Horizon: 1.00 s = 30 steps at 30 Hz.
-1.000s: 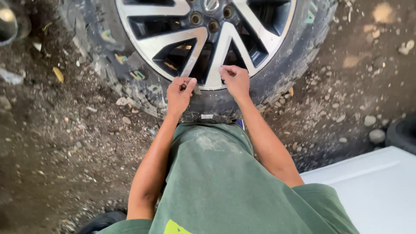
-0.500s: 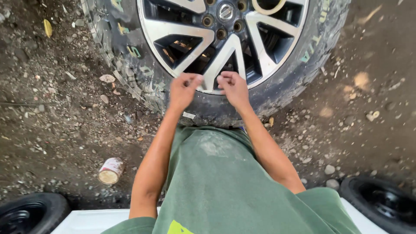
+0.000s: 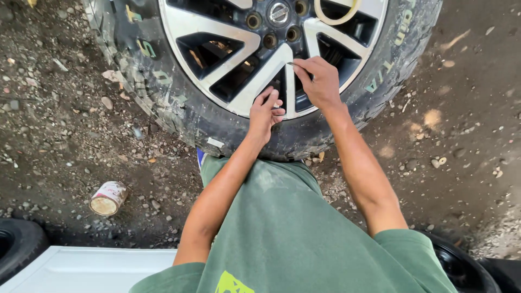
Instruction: Masking the spokes of a car wheel with tape in preparation for painting.
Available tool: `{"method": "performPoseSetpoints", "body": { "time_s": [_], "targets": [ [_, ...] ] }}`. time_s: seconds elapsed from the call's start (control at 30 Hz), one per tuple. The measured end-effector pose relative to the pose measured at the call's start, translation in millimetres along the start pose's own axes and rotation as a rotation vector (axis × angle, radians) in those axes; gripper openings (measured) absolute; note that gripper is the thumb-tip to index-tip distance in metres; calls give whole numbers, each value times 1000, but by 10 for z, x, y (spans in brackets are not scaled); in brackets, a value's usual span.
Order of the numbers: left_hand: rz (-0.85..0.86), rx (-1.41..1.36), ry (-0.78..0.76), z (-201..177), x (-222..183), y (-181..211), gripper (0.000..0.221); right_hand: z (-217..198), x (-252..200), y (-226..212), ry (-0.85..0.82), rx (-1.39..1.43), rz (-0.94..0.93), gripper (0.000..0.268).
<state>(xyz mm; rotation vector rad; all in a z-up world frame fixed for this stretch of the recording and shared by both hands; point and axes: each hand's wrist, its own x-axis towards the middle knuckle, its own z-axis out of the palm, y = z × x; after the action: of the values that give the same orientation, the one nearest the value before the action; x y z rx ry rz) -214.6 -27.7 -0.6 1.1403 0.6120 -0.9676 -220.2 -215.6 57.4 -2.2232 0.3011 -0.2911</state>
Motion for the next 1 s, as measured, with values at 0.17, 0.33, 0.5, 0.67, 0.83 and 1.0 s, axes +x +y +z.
{"method": "performPoseSetpoints", "body": {
  "time_s": [0.17, 0.33, 0.5, 0.67, 0.83, 1.0],
  "targets": [
    [-55, -174, 6, -67, 77, -106, 51, 22, 193, 183, -166, -90, -111, 17],
    [10, -234, 57, -74, 96, -156, 48, 36, 259, 234, -219, -55, -123, 12],
    [70, -234, 89, -85, 146, -213, 43, 40, 281, 269, -229, -44, -143, 12],
    [68, -219, 81, -100, 140, -205, 42, 50, 305, 287, -246, -76, -147, 10],
    [50, -193, 63, -117, 112, -180, 42, 10, 368, 287, -327, -202, -233, 11],
    [65, -186, 49, -131, 119, -180, 44, -11, 407, 301, -358, -252, -370, 18]
  ]
}}
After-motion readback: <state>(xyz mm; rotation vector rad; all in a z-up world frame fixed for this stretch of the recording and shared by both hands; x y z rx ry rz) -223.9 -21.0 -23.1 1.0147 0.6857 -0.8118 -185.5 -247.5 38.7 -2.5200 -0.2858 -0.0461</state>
